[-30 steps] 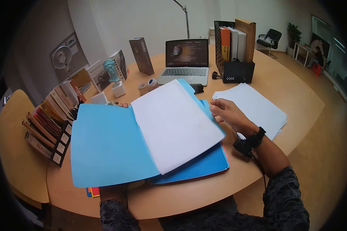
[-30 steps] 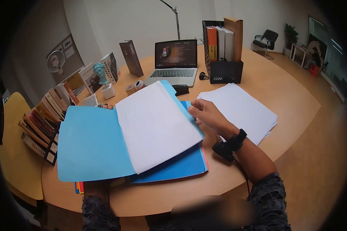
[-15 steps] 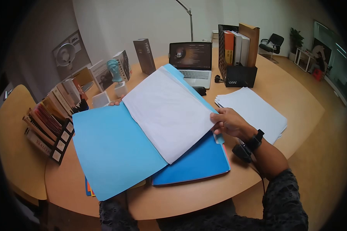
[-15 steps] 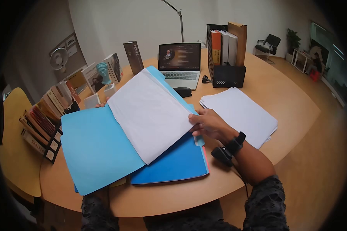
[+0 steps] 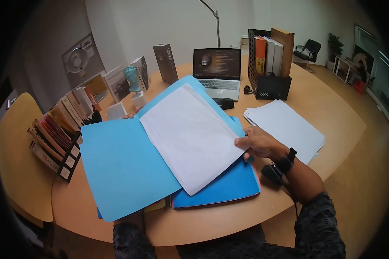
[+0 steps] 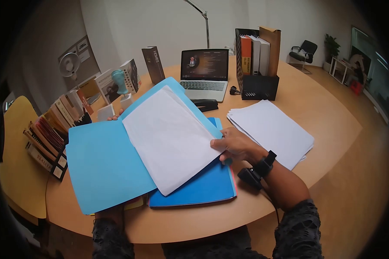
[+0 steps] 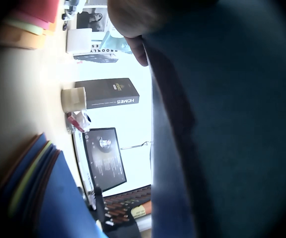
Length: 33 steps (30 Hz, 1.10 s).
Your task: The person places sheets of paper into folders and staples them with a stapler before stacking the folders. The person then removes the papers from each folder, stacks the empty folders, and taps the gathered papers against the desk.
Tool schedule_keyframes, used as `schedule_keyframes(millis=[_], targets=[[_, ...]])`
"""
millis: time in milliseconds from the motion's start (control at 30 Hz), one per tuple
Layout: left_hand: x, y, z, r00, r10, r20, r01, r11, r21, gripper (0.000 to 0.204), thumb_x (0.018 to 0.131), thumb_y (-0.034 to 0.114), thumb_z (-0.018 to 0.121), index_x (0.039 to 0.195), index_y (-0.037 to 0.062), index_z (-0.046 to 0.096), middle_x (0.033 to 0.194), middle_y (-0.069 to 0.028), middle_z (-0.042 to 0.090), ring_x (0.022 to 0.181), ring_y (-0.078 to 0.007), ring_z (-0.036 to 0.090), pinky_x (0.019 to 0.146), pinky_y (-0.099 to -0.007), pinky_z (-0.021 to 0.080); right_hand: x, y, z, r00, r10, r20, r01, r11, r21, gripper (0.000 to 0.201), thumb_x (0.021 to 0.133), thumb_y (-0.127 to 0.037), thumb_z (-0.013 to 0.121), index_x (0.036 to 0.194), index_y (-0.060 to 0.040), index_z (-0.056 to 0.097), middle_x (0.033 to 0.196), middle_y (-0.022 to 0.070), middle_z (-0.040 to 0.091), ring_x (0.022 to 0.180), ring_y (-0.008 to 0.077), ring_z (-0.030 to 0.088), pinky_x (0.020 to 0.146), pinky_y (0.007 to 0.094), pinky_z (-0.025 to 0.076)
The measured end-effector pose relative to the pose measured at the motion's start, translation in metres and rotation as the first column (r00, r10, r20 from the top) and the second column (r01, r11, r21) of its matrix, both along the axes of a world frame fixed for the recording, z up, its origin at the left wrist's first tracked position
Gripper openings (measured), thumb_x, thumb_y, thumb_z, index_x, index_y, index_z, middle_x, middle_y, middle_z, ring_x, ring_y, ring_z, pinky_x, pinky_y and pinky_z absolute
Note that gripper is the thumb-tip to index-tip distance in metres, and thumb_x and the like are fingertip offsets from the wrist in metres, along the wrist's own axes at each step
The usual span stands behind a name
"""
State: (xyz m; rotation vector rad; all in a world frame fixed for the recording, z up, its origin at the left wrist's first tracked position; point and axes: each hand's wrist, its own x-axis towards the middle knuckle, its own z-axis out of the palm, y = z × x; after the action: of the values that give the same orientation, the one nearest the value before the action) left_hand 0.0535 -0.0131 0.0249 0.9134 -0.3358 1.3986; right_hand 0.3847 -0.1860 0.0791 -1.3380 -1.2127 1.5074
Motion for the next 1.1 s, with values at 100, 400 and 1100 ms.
schedule_keyframes(millis=[100,400,1100], targets=[[0.007,0.005,-0.001,0.999,-0.008,-0.049,0.007,1.0,-0.01,0.017,0.094,0.013,0.059,0.109,0.0045,0.057,0.102,-0.0093,0.062,0.098,-0.0192,0.061,0.087,-0.0375,0.052,0.025,0.004,0.004,0.982,-0.004,0.188,-0.011,0.997,0.076,0.022,0.087,-0.017,0.065,0.094,0.0036,0.064,0.077,0.0041,0.059,0.058,0.0084,0.054,0.049,0.021,0.049],[0.075,0.02,-0.02,0.981,-0.123,-0.148,0.114,0.991,-0.065,0.017,0.094,0.012,0.057,0.109,0.0043,0.057,0.101,-0.0083,0.061,0.096,-0.0184,0.061,0.085,-0.0361,0.052,0.186,-0.039,0.047,0.934,-0.346,0.083,0.301,0.893,0.336,0.012,0.092,-0.015,0.057,0.094,-0.0045,0.063,0.072,-0.0018,0.055,0.058,0.0068,0.048,0.048,0.021,0.04],[0.042,-0.003,0.006,0.789,-0.007,-0.614,-0.072,0.992,-0.104,0.016,0.095,0.01,0.054,0.109,0.004,0.057,0.098,-0.0062,0.061,0.091,-0.0165,0.06,0.081,-0.0329,0.052,0.126,-0.036,0.033,0.689,-0.539,0.484,0.149,0.76,0.633,0.032,0.092,-0.025,0.06,0.109,0.0028,0.061,0.104,0.0174,0.063,0.091,0.0216,0.062,0.076,0.0367,0.054]])
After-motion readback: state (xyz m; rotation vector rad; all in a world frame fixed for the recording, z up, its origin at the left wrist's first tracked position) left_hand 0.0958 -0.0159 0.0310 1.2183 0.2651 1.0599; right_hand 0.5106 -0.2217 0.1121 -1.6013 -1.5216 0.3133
